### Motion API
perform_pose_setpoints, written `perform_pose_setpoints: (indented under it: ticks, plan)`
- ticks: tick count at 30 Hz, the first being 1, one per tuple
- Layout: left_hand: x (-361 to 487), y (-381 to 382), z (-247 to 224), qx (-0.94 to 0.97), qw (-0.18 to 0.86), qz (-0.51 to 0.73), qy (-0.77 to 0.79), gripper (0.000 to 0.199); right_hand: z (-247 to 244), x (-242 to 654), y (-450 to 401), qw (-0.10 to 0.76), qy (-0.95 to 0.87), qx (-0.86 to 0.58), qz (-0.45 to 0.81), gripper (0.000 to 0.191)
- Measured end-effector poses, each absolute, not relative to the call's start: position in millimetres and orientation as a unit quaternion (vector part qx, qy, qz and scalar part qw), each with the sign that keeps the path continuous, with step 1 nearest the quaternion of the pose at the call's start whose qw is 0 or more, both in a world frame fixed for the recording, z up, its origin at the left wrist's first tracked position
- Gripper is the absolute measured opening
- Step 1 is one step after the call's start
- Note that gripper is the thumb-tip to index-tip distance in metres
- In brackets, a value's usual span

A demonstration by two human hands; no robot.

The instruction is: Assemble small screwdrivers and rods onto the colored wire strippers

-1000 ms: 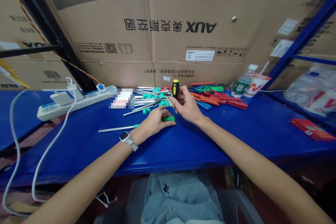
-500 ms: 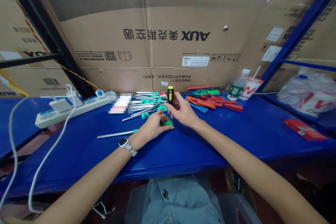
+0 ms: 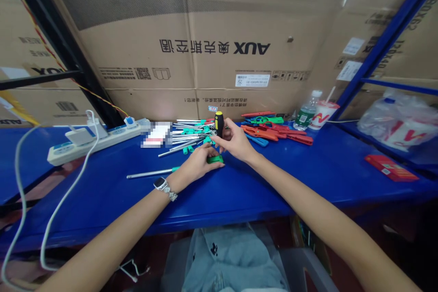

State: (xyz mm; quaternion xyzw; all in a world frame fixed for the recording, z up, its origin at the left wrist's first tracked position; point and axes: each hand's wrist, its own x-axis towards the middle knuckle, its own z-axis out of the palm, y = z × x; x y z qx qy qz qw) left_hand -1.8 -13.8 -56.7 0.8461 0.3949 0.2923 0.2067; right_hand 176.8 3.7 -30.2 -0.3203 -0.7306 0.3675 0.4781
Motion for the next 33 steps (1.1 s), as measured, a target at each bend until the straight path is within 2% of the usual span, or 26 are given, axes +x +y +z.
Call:
perform_pose_setpoints:
  ticks: [8, 17, 20, 24, 27, 33]
  plan:
    - [-3.3, -13.8, -57.9, 0.847, 0.204, 0.297, 0.391, 0.024, -18.1, 189.7, 4.0, 0.412, -0.739, -0.292, 0.446, 0.036]
    - [-2.6, -13.6, -58.2, 0.839, 0.219, 0.302, 0.396, 0.025, -26.1, 179.6, 2.4, 0.475, -0.703, -0.322, 0.420, 0.044]
    - [-2.5, -14.3, -57.0, 0.839, 0.220, 0.295, 0.402, 0.025, -22.4, 185.5, 0.4, 0.450, -0.710, -0.320, 0.436, 0.046]
    - [-2.6, -14.1, -57.3, 0.838, 0.222, 0.293, 0.403, 0.025, -13.7, 194.1, -0.9, 0.394, -0.740, -0.297, 0.457, 0.039]
    - [-3.2, -12.6, -59.3, 0.839, 0.224, 0.299, 0.395, 0.026, -15.8, 187.6, 1.1, 0.421, -0.747, -0.287, 0.428, 0.035]
    - [-3.3, -11.1, -59.9, 0.840, 0.226, 0.302, 0.389, 0.023, -31.6, 166.9, 5.3, 0.483, -0.691, -0.347, 0.411, 0.043]
